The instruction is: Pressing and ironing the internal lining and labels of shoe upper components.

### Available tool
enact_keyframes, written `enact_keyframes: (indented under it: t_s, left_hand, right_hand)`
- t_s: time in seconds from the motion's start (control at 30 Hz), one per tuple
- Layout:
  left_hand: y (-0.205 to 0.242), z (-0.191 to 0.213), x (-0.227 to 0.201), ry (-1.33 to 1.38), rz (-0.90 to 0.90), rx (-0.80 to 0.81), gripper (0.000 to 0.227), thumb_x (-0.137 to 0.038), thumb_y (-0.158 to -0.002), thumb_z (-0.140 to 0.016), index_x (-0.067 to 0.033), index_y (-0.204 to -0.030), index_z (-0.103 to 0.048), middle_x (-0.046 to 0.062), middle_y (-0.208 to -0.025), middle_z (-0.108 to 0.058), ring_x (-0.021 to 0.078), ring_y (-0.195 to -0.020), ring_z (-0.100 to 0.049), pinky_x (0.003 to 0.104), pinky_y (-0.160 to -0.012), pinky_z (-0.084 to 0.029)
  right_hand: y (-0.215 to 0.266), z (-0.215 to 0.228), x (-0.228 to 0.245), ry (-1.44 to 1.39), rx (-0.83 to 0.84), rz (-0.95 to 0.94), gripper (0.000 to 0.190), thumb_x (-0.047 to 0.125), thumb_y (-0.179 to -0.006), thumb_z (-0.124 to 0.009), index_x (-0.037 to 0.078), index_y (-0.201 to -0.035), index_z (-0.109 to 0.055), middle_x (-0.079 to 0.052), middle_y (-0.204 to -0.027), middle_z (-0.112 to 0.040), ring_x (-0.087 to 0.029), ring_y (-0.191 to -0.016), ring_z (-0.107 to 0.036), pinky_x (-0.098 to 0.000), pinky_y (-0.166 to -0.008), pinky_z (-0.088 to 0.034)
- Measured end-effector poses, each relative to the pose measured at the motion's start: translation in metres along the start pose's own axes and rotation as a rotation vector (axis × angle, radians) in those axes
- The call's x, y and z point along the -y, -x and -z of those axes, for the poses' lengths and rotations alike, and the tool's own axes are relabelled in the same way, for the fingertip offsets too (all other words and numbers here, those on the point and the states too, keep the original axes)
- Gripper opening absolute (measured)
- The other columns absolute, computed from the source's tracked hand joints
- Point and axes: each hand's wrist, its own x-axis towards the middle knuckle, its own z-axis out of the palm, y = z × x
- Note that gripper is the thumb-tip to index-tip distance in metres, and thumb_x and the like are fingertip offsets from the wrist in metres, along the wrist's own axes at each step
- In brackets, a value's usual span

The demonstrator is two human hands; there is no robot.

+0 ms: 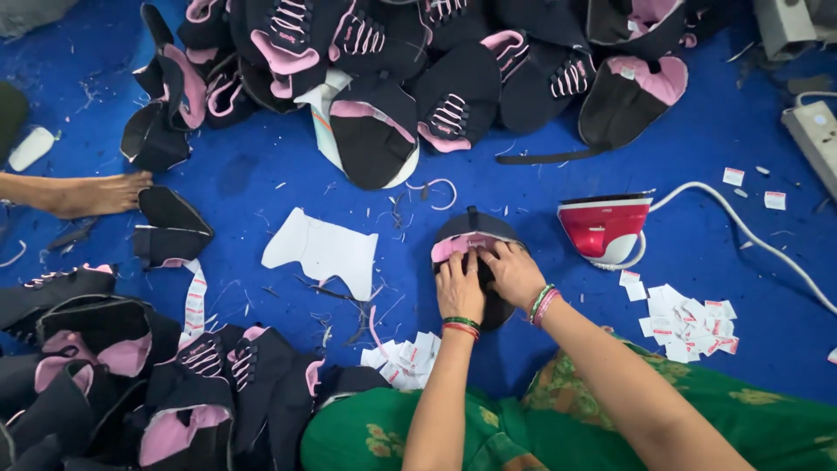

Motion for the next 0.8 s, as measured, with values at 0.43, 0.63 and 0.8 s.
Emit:
enact_keyframes:
  t_s: [0.43, 0.63, 0.8]
  left_hand:
    - [0.003, -0.002, 0.001, -0.045, -0.024, -0.008, 0.053, -0.020, -0.088, -0.062, -0.0152, -0.141, -0.060, 0.011, -0.135, -0.055, 0.0302, -0.117, -0.054, 0.042, -0.097, -0.045]
    - [0.011, -0.006, -0.002, -0.065, -0.014, -0.055, 0.066, -0.021, -0.086, -0.063, -0.0168, -0.150, -0.052, 0.012, -0.136, -0.054, 0.0308, -0.116, -0.054, 0.045, -0.098, -0.044]
    - [0.013, -0.004, -0.001, -0.068, -0.026, -0.052, 0.065, -0.016, -0.089, -0.060, -0.0210, -0.153, -0.052, 0.013, -0.139, -0.052, 0.0312, -0.115, -0.055, 0.045, -0.097, -0.045]
  right_hand:
    - [0.003, -0.011, -0.007, -0.090, 0.023, -0.019, 0.088, 0.024, -0.067, -0.086, 0.015, -0.147, -0.051, -0.022, -0.142, -0.048, -0.045, -0.130, -0.047, -0.0512, -0.110, -0.038]
    - [0.004, -0.020, -0.008, -0.046, 0.051, -0.074, 0.079, 0.027, -0.071, -0.086, 0.018, -0.143, -0.055, -0.021, -0.144, -0.048, -0.043, -0.135, -0.045, -0.0504, -0.114, -0.037]
    - [0.005, -0.019, -0.007, -0.060, 0.026, -0.082, 0.085, 0.023, -0.066, -0.088, 0.019, -0.144, -0.054, -0.021, -0.146, -0.047, -0.043, -0.134, -0.045, -0.0502, -0.113, -0.037]
